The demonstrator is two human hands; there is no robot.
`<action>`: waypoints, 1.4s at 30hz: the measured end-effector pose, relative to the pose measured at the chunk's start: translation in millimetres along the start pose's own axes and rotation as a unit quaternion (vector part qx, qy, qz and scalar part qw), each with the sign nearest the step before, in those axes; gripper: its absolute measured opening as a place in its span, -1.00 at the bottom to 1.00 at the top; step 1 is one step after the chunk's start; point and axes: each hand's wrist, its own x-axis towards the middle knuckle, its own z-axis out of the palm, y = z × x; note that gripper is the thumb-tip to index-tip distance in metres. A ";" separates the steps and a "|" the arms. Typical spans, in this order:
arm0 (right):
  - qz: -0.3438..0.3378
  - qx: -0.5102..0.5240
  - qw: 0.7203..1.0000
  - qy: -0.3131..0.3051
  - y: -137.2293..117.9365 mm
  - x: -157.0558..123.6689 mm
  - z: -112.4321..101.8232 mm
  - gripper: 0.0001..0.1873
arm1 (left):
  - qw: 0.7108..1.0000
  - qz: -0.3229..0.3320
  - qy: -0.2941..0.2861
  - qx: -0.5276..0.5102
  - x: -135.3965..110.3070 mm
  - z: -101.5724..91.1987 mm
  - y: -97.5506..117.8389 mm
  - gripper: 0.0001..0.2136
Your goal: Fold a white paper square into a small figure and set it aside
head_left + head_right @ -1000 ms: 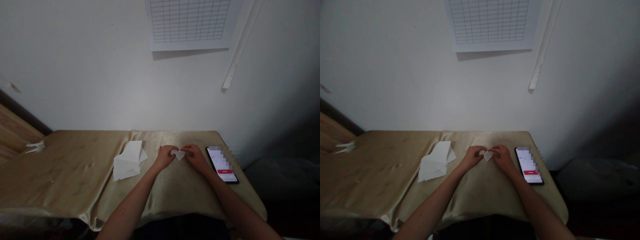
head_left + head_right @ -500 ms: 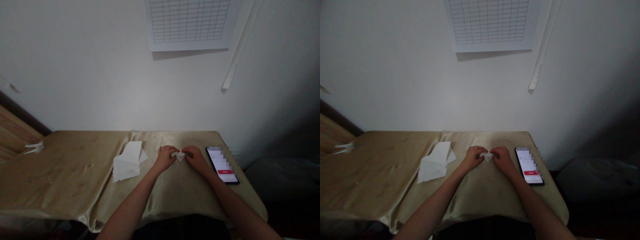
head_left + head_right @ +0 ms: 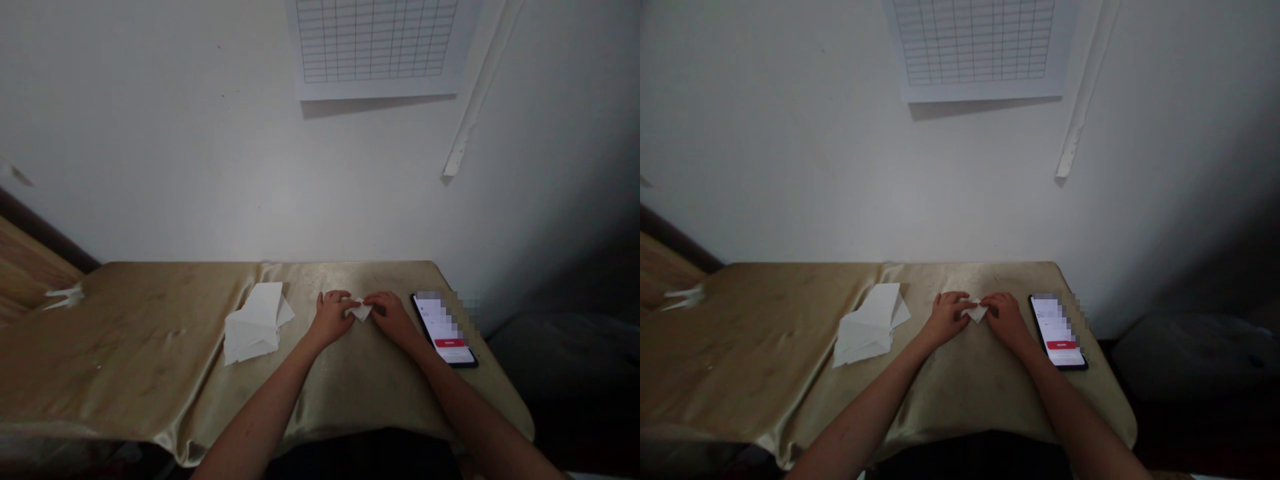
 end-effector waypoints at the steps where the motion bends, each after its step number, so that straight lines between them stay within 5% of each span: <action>1: 0.005 0.000 1.000 -0.001 -1.3 -0.3 -0.8 -0.68 | 1.000 0.001 -0.003 0.002 -0.6 -0.1 1.0 -0.66; 10: 0.095 -0.109 0.990 -0.001 -19.0 -4.1 -6.3 -0.70 | 1.000 -0.005 0.005 0.014 -0.9 6.0 4.1 -0.75; 42: 0.076 -0.175 0.982 -0.010 -19.6 -5.9 -5.8 -0.71 | 0.996 -0.031 0.028 0.079 -1.0 10.7 8.6 -0.59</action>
